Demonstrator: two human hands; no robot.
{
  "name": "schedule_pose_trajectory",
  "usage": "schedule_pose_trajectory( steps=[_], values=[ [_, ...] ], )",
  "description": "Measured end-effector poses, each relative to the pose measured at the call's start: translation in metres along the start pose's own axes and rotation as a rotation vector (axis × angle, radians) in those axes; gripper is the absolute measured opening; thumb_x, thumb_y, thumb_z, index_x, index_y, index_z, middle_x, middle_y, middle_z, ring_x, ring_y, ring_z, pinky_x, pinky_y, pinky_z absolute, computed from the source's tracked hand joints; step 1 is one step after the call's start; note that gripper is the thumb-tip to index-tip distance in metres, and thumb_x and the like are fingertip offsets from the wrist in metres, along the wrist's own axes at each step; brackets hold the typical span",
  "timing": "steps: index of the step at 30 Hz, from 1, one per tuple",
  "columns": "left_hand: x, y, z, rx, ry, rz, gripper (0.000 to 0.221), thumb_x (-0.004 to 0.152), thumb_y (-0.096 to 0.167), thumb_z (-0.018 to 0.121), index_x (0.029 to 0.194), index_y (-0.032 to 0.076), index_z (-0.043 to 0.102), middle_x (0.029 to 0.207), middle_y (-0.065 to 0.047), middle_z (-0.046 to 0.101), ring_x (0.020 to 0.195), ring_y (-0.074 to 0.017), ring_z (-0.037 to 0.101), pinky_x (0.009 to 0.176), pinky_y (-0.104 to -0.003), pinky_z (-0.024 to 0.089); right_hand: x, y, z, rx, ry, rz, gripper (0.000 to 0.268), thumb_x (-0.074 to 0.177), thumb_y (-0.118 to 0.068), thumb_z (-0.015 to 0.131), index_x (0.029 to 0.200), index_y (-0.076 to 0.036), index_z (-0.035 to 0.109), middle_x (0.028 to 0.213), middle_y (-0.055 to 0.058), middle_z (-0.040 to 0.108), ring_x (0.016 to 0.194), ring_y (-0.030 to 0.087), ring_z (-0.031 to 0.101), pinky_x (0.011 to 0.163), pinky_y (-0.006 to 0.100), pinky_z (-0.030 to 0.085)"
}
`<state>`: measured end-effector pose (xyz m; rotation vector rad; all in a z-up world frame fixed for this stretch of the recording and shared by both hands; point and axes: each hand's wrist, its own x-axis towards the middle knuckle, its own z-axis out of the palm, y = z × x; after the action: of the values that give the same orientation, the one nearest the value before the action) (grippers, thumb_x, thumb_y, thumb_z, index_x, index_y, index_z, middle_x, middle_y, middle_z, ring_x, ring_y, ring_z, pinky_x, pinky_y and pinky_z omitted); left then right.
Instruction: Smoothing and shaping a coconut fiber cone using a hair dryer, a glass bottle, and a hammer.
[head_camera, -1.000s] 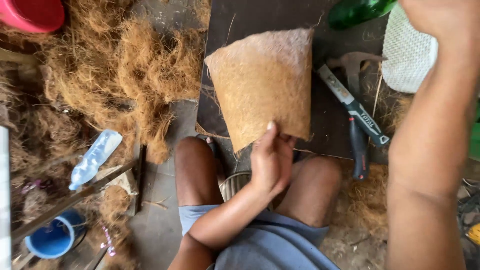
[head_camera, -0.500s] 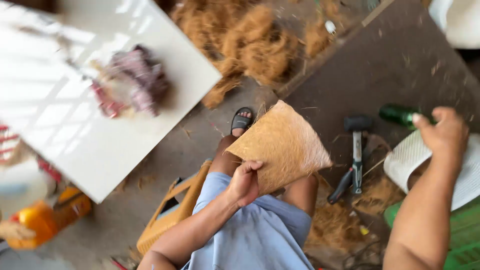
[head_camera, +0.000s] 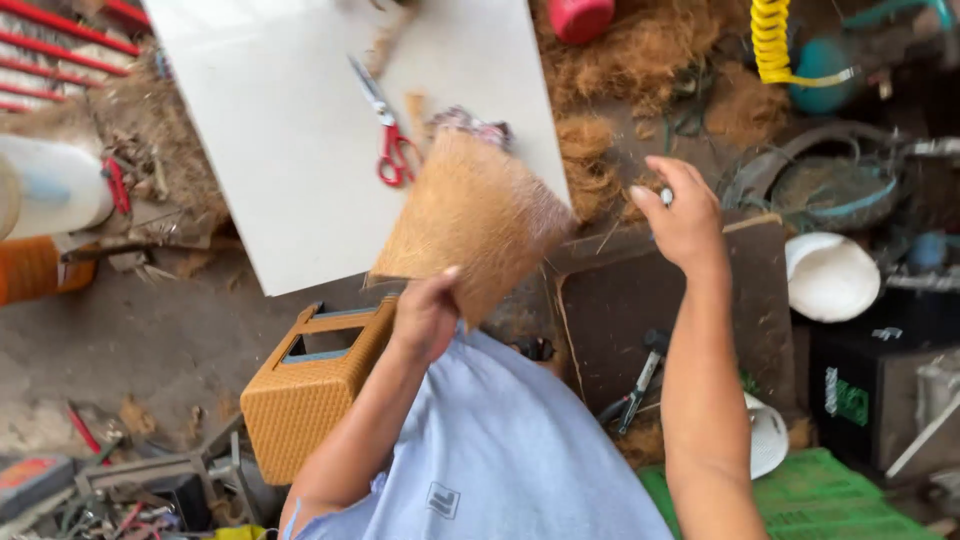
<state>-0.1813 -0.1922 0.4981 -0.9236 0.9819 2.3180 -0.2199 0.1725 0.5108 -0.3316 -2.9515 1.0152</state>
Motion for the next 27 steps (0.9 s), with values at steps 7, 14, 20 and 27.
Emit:
schedule_pose_trajectory(
  steps=[7,14,20,27],
  values=[
    [0.059,0.099,-0.013,0.174,0.022,0.311,0.046,0.090,0.011,0.072,0.133,0.001,0.059,0.125,-0.014,0.067,0.116,-0.0247,0.063,0.108,-0.048,0.047,0.193,-0.223,0.032,0.140,-0.052,-0.382,0.050,0.092,0.001,0.069,0.140,-0.001,0.057,0.129,0.021,0.059,0.114,0.035,0.059,0.091,0.043,0.048],
    [0.079,0.130,-0.020,0.291,0.043,0.408,0.031,0.094,0.014,0.066,0.123,0.004,0.059,0.117,-0.012,0.066,0.111,-0.0238,0.060,0.106,-0.045,0.045,0.329,-0.257,0.099,-0.077,-0.136,-0.620,0.066,0.087,0.000,0.085,0.143,0.003,0.051,0.136,0.026,0.056,0.123,0.047,0.054,0.098,0.052,0.045],
    [0.095,0.148,-0.010,0.419,0.089,0.539,0.019,0.097,0.016,0.061,0.114,0.006,0.058,0.110,-0.010,0.065,0.107,-0.0231,0.057,0.104,-0.042,0.043,0.388,-0.233,0.158,-0.343,-0.443,-0.592,0.060,0.100,-0.030,0.078,0.141,0.005,0.053,0.133,0.027,0.062,0.118,0.047,0.057,0.095,0.054,0.043],
    [0.105,0.138,0.007,0.610,0.165,0.657,0.011,0.102,0.018,0.055,0.104,0.008,0.058,0.102,-0.008,0.063,0.102,-0.0222,0.054,0.101,-0.039,0.041,0.395,-0.248,0.171,-0.506,-0.464,-0.398,0.047,0.101,-0.044,0.076,0.122,-0.006,0.059,0.109,0.019,0.062,0.100,0.043,0.060,0.077,0.061,0.049]
  ],
)
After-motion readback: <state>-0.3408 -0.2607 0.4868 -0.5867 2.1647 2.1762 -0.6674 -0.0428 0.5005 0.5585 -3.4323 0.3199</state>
